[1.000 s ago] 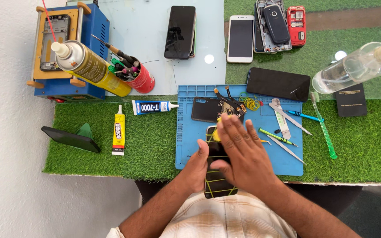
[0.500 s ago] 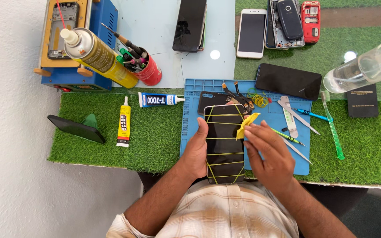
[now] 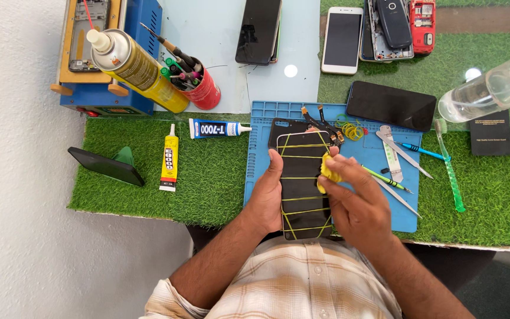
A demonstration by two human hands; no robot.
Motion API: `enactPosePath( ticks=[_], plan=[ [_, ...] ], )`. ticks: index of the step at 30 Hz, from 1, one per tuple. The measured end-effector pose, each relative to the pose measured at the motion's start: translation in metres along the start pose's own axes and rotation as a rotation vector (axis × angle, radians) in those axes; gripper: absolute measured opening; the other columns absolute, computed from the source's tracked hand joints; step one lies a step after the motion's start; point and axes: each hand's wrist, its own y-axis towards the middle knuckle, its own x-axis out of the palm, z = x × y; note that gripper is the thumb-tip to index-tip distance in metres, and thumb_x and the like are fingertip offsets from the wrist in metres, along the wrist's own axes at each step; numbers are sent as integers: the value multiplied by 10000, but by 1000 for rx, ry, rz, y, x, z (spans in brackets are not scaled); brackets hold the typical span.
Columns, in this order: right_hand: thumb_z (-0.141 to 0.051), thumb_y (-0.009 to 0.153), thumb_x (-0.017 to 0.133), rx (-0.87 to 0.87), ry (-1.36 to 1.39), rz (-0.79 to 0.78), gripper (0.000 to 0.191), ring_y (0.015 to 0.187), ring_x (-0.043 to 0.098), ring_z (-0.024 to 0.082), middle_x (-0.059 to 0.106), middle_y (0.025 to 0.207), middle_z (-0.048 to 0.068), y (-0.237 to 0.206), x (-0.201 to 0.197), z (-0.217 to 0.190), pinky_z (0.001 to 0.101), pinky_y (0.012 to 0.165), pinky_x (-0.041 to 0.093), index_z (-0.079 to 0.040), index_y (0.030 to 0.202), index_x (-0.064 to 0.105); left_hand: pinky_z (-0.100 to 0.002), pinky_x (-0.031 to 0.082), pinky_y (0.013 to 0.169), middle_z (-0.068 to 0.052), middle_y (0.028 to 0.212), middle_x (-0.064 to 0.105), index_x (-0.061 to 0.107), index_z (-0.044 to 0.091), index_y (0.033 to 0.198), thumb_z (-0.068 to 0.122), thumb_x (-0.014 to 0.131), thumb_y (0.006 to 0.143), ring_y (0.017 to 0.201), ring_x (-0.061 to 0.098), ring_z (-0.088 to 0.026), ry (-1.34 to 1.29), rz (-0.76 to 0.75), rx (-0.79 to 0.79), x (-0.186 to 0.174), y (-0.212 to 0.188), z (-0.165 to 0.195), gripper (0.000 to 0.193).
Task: The person picks up a disassembled smartphone, removes the old screen assembly, and uses a pry tool to lift and separate components from the frame. They apply adhesive from a tube to the frame, press the new screen onto the phone body, and secure it by wrapping rubber bands around the device.
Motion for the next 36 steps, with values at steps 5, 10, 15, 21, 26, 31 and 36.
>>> enactPosePath(
  ticks=[5,10,15,21,26,31,36],
  plan=[
    [-182,926,686,-188,21,-239,472,1416,498,370,532,1477,214,-17,17,-32,518,1198,372,66,1320,606,-467,524,1043,-145,1561,466,282,167,1653,710,415,999,1464,466,-287,-12,-115,162,10,9,0,860],
    [-369,929,719,-314,-38,-369,641,1455,421,337,495,1517,184,-21,14,-15,532,1205,291,26,1398,533,-521,490,1104,-150,1601,427,283,181,1646,707,404,1005,1491,424,-329,-52,-125,132,9,7,6,838],
    [-296,904,718,-219,-70,-259,610,1430,453,361,520,1488,232,-25,3,-3,522,1190,349,63,1374,570,-553,496,1137,-155,1603,428,302,231,1632,697,406,985,1486,425,-342,-79,-101,215,7,3,15,804],
    [-73,876,688,-419,-34,-259,372,1339,597,291,637,1388,144,-33,9,-17,476,1141,477,20,1236,698,-577,534,1040,-139,1571,464,356,176,1602,708,396,1009,1388,506,-303,-80,-29,263,11,12,5,797],
    [-29,894,725,-357,-28,-78,241,1201,676,264,700,1251,113,-36,-8,17,422,1066,540,0,1132,741,-566,544,1038,-126,1570,475,386,75,1576,721,363,1032,1388,513,-288,-124,-27,248,9,8,7,846],
    [37,922,723,-19,-96,-33,201,1148,709,259,717,1241,117,-32,-10,45,366,1006,580,-22,1114,737,-556,539,1048,-139,1576,467,377,87,1572,730,368,984,1411,507,-307,-74,-9,217,6,1,16,872],
    [-7,938,699,196,-7,28,232,1186,697,268,714,1268,110,-30,-12,28,371,1026,540,-48,1164,731,-558,521,1074,-187,1579,455,345,51,1606,747,421,970,1388,534,-345,78,-86,159,3,-1,11,946]
  ],
)
